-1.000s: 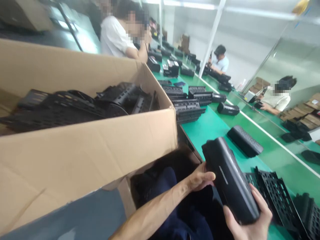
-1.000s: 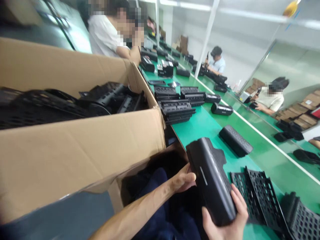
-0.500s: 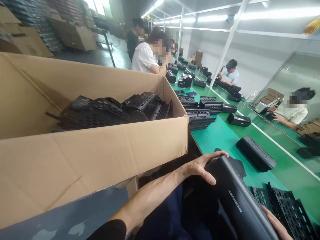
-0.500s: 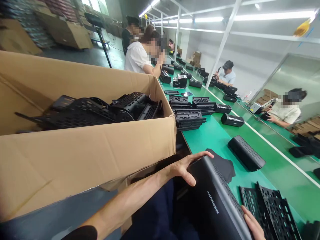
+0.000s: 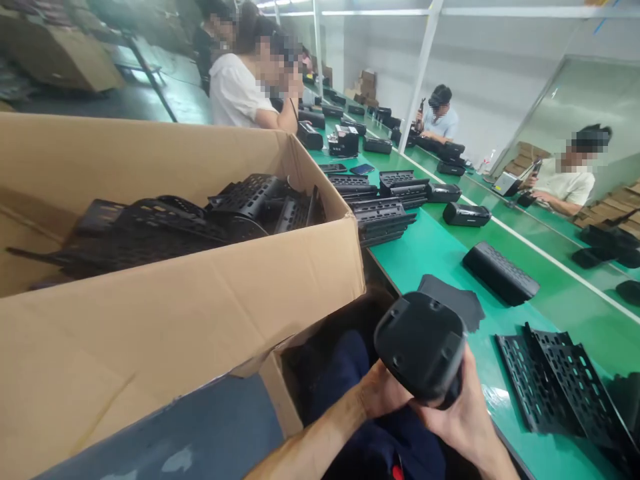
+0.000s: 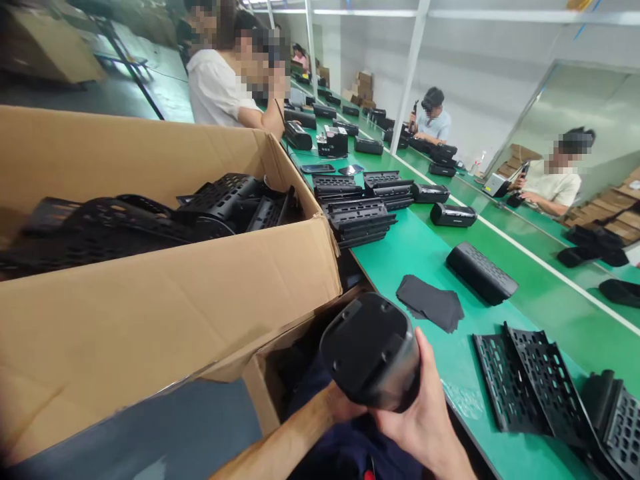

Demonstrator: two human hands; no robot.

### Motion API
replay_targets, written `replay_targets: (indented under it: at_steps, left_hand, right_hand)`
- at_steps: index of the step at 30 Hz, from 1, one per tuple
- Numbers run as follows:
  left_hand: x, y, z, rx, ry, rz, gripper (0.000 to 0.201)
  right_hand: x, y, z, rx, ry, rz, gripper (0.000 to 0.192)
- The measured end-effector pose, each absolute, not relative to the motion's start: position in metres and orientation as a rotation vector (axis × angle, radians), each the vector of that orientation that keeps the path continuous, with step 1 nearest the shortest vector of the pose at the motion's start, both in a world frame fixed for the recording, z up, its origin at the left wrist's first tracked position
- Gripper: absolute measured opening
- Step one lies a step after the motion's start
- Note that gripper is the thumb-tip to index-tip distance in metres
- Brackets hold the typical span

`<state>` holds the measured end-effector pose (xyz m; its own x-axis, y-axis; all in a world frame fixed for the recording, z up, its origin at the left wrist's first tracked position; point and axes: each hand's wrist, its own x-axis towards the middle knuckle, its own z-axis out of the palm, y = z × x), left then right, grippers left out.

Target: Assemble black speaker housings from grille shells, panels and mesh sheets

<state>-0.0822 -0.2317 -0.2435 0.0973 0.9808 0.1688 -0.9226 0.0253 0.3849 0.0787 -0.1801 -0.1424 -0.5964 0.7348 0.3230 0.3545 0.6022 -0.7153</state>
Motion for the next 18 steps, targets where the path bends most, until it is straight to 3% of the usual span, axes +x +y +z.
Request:
replay_targets:
  at_steps: [2, 5, 7, 12, 18]
  left_hand:
    - [-0.109, -0.251, -0.246, 0.423, 0.235, 1.565, 0.056]
    - [-0.147, -0.278, -0.241, 0.515, 0.528, 1.709, 0.089]
    - [-0.158, -0.289, -0.237, 0.711, 0.780, 1.561, 0.105]
    - [-0.143, -0.302, -0.251, 0.791, 1.018, 1.419, 0.094]
    - [-0.133, -0.314, -0.274, 0.635, 0.975, 1.548, 0.085]
  right_hand:
    - [0.076, -0.181, -0.126, -0.815, -2.420, 0.661, 0.109]
    - [0.084, -0.181, -0.120, -0.818, -2.728, 0.560, 0.112]
    - [0.086, -0.183, -0.131, -0.867, -2.872, 0.536, 0.110]
    - [0.106, -0.194, -0.167, -1.086, -2.906, 0.817, 0.109]
    - [0.164, -0.215, -0.205, -1.333, -2.131, 1.399, 0.111]
